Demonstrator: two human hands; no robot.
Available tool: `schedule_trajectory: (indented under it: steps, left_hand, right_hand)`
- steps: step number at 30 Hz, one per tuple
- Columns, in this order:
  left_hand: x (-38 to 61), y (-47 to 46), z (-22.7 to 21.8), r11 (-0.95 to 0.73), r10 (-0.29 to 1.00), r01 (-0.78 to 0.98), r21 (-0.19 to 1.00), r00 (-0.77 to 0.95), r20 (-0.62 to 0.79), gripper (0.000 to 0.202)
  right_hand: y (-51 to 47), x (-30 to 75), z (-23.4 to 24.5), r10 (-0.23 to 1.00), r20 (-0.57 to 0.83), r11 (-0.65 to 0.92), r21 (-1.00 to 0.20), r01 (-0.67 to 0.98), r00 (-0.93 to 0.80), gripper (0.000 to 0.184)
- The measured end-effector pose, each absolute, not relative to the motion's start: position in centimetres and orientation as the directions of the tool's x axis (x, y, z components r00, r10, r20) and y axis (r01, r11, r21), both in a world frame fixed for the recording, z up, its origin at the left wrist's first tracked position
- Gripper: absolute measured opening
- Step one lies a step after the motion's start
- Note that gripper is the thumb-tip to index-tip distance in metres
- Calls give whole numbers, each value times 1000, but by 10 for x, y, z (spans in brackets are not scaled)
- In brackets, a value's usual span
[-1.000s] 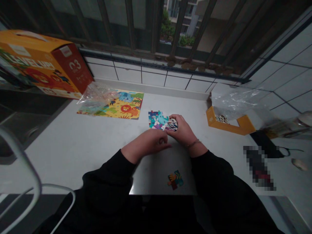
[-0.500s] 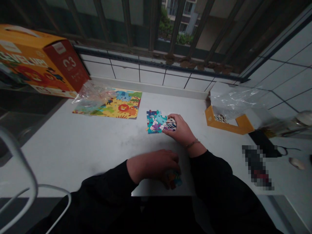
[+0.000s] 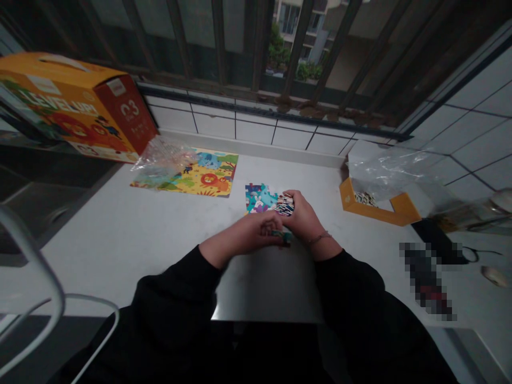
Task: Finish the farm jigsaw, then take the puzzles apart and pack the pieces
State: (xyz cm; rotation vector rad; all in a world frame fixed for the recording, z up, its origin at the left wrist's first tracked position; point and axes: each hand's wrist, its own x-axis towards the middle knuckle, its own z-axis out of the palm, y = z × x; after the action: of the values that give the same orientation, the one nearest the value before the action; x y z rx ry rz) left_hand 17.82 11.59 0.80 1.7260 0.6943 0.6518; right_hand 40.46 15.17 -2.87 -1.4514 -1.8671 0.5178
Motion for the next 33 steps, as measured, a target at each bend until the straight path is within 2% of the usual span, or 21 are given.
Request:
schedule_trajectory:
  steps: [2, 4, 6, 8, 11, 15, 18, 24, 26, 29, 33]
  left_hand:
    - [171, 131, 5, -131, 863, -12, 991, 492, 120, 28]
    - [164, 146, -1, -123, 953, -84, 989, 268, 141, 28]
    - [158, 158, -8, -144, 987, -45, 988, 59, 147, 24]
    - [154, 165, -14, -161, 984, 100, 982, -60, 168, 19]
    - [156, 165, -18, -207, 975, 314, 926, -12, 222, 12]
    - [165, 156, -14, -282, 956, 418, 863, 199, 216, 12]
    - [168, 153, -11, -307, 944, 463, 831, 262, 203, 16]
    - [168, 151, -10, -346, 922, 439, 829, 321, 214, 22]
    - [169, 150, -9, -339, 923, 423, 840, 321, 211, 26]
    - [168, 151, -8, -325, 940, 443, 835, 249, 234, 32]
    - [162, 157, -9, -295, 947, 662, 689, 105, 304, 29]
  right_hand:
    - [151, 404, -27, 949, 292, 291, -675, 678, -116, 69]
    - [150, 404, -24, 952, 285, 284, -677, 679, -114, 70]
    - [148, 402, -20, 952, 265, 297, -685, 665, -152, 73]
    - [146, 399, -16, 939, 248, 345, -693, 633, -239, 75]
    - [144, 394, -16, 885, 273, 454, -686, 569, -377, 77]
    - [146, 390, -23, 855, 292, 500, -683, 533, -428, 80]
    - [147, 390, -25, 857, 275, 492, -692, 529, -436, 81]
    - [146, 387, -24, 870, 264, 457, -746, 484, -416, 118]
    - [146, 387, -23, 867, 254, 463, -728, 506, -428, 112]
    - [145, 389, -19, 868, 286, 484, -668, 565, -406, 88]
    - [144, 395, -15, 884, 407, 456, -653, 604, -228, 78]
